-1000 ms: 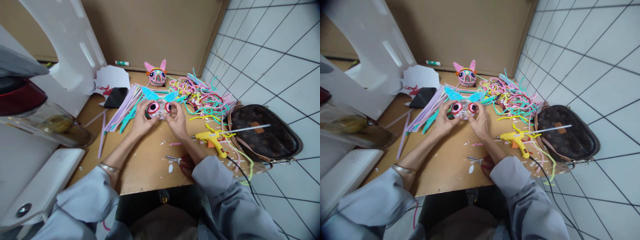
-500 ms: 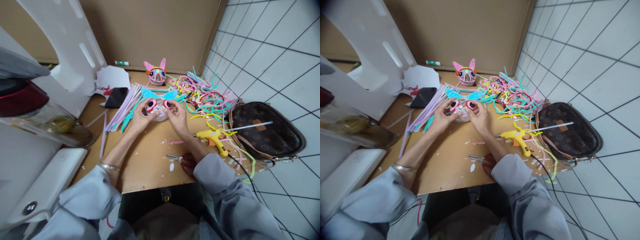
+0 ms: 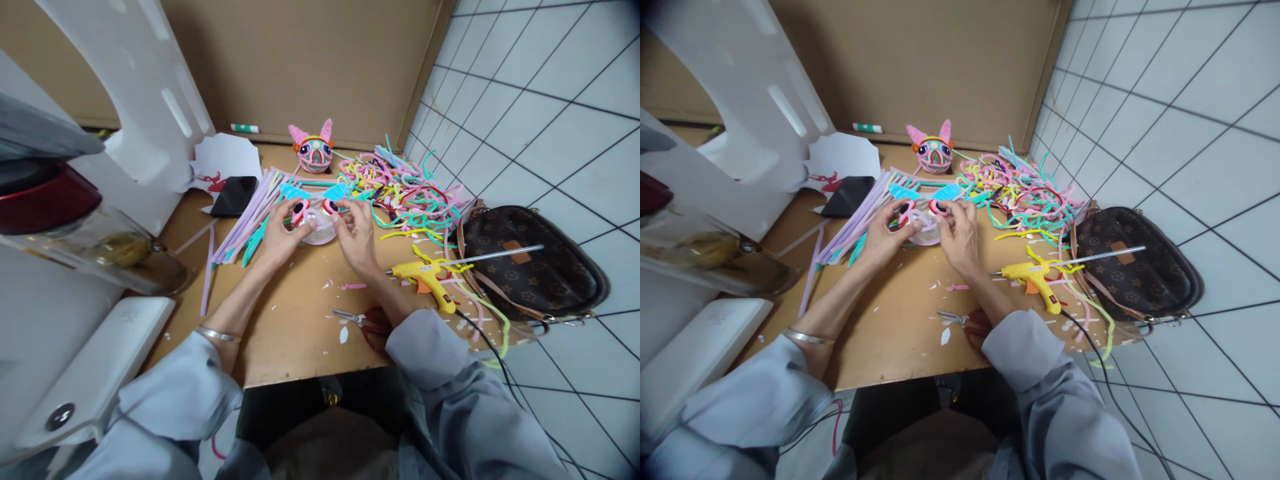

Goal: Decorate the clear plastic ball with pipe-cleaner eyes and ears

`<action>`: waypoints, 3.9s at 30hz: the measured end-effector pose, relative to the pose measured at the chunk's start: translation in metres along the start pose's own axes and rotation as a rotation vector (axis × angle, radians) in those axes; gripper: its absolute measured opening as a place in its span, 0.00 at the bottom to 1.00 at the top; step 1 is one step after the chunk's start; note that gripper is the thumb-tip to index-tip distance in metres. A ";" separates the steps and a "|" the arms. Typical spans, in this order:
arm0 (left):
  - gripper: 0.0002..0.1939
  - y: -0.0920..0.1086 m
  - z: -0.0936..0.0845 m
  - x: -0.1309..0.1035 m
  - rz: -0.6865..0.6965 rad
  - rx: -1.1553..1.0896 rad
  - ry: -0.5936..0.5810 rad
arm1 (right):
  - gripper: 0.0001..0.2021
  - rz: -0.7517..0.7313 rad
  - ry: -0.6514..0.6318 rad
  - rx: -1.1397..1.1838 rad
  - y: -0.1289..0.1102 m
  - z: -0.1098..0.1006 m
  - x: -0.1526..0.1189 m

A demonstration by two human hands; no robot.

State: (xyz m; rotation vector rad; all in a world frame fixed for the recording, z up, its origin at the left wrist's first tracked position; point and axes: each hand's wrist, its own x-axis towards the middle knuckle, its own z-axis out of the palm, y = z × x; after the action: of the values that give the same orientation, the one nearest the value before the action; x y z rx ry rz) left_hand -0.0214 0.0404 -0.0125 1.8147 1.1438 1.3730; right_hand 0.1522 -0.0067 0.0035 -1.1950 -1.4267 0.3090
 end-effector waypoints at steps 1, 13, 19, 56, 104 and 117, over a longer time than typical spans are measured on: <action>0.30 0.000 0.000 0.000 0.019 0.017 0.012 | 0.11 -0.033 -0.009 -0.021 -0.003 -0.001 0.000; 0.30 0.002 0.001 -0.003 0.028 0.063 -0.002 | 0.05 -0.114 -0.188 -0.176 -0.020 0.000 0.016; 0.41 -0.002 0.005 -0.005 0.090 -0.018 0.016 | 0.08 0.044 -0.084 -0.126 -0.019 0.007 0.012; 0.22 0.006 0.002 -0.012 0.107 0.049 -0.010 | 0.08 0.249 -0.059 0.108 -0.015 0.007 -0.002; 0.23 0.022 -0.009 -0.014 0.345 0.216 -0.106 | 0.22 0.447 0.057 0.325 -0.004 0.005 -0.004; 0.21 0.028 -0.011 -0.015 0.347 0.178 -0.135 | 0.21 0.440 0.139 0.281 -0.005 0.012 -0.012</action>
State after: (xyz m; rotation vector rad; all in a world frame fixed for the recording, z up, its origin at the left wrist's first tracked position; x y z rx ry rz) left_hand -0.0249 0.0133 0.0076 2.2802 0.9360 1.3419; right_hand 0.1372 -0.0128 -0.0032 -1.2605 -0.9537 0.6938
